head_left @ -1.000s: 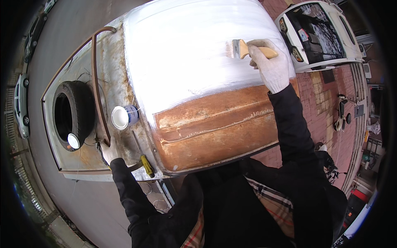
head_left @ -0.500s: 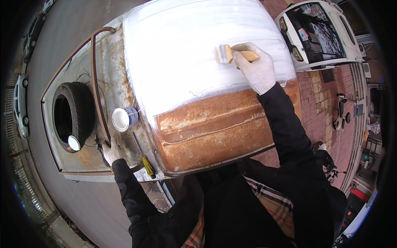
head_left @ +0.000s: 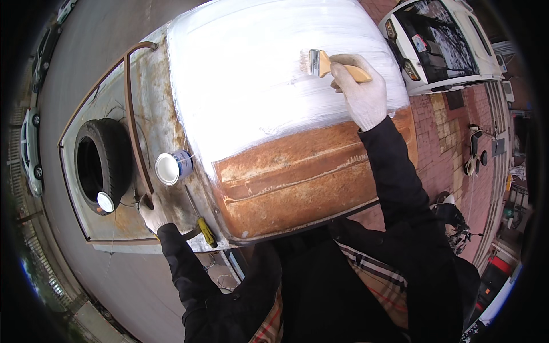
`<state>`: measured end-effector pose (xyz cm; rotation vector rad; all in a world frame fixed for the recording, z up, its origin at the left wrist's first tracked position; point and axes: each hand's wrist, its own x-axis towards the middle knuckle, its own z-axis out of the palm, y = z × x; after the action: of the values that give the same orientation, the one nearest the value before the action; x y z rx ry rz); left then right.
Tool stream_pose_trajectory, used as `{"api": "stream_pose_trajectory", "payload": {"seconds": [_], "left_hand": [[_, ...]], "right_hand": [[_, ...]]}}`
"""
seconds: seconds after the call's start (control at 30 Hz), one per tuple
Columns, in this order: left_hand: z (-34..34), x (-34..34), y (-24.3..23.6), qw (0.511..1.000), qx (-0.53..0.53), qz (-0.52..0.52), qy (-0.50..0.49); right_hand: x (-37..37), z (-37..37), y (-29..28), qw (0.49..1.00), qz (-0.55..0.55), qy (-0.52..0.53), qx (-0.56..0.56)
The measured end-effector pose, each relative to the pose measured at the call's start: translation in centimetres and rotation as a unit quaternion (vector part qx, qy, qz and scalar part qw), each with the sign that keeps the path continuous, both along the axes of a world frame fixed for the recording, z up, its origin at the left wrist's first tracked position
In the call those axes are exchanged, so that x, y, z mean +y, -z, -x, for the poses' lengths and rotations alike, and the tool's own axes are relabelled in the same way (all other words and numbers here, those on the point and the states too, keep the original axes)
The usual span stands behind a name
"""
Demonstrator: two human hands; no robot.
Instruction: The person paints the rusty roof of a small vehicle white using a paintbrush and a can of white paint. They repeatedly dip the brush into the paint and apply it in long strokes across the roof surface.
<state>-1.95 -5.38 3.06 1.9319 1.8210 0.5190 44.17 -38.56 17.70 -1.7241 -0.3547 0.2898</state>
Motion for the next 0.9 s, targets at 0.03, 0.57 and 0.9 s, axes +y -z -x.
{"api": "stream_pose_trajectory", "payload": {"seconds": [0.03,0.57,0.9], "left_hand": [[-1.6,-0.8,-1.6,0.999,-0.026,-0.036,-0.008],[-38.0,-12.5,-12.4,0.760,0.052,-0.229,0.606],[-41.8,-12.6,-8.8,0.721,0.084,-0.230,0.648]], "right_hand": [[-0.1,0.0,0.0,1.000,-0.006,0.001,-0.001],[-7.2,3.1,-2.5,0.992,-0.063,0.107,0.010],[-11.0,3.2,-2.0,0.985,-0.077,0.154,-0.026]]}}
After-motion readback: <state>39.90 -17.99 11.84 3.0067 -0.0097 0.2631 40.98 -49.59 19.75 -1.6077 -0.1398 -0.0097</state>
